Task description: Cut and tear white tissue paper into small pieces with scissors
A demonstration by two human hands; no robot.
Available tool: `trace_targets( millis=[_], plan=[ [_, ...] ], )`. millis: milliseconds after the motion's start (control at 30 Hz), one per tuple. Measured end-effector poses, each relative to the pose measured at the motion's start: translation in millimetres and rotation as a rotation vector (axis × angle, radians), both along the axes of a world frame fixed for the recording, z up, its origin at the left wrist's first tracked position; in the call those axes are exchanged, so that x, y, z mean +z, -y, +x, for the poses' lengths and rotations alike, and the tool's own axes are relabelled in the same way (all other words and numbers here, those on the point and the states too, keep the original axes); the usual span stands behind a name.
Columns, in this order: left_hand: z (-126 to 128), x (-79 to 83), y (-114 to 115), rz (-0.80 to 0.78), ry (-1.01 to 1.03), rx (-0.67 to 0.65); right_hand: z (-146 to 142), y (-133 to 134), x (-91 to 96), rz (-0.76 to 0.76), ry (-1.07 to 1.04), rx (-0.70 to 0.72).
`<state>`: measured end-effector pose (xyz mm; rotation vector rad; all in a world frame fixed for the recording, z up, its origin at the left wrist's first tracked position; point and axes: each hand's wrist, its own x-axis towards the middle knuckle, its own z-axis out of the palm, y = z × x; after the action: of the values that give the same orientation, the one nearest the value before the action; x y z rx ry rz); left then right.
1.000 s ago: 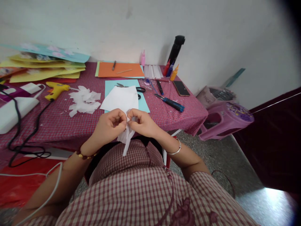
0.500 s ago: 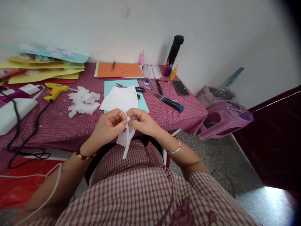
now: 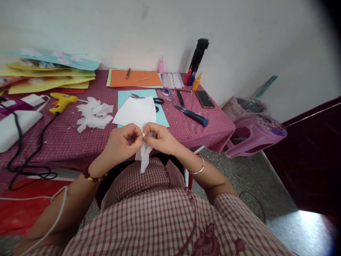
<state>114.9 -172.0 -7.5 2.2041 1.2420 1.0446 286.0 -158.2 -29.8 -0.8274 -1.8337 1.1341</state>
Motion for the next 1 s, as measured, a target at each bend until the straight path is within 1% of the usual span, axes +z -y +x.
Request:
trace_targets(
  millis=[167, 333, 400, 467, 533, 633, 833, 1000],
  plan=[
    [-0.1, -1.1, 0.2, -0.058, 0.074, -0.029, 0.2, -1.5, 1.8, -0.069, -0.051, 0.036],
    [0.7, -2.2, -0.5, -0.189, 0.224, -0.073, 1.5, -3.7, 1.7, -0.174, -0.132, 0.063],
    [1.5, -2.4, -0.6, -0.238, 0.283, -0.079, 1.8, -4.2, 0.7, -0.187, -0.139, 0.057],
    [2.0, -2.1, -0.2, -0.249, 0.317, -0.066, 1.9, -4.7, -0.8, -0.170, -0.128, 0.051],
    [1.7, -1.5, 0.5, -0.235, 0.309, -0.043, 1.8, -5.2, -2.4, -0.137, -0.109, 0.035],
    [-0.4, -0.9, 1.2, -0.190, 0.236, -0.005, 1.8, -5.7, -4.4, -0.086, -0.083, -0.004],
    [-2.2, -1.1, -0.1, -0.020, 0.024, 0.033, 1.7, -4.1, -5.3, 0.043, 0.017, -0.095],
    [1.1, -3.3, 0.5, 0.049, -0.060, 0.087, -0.1, -2.0, -4.2, 0.087, 0.098, -0.132]
  ],
)
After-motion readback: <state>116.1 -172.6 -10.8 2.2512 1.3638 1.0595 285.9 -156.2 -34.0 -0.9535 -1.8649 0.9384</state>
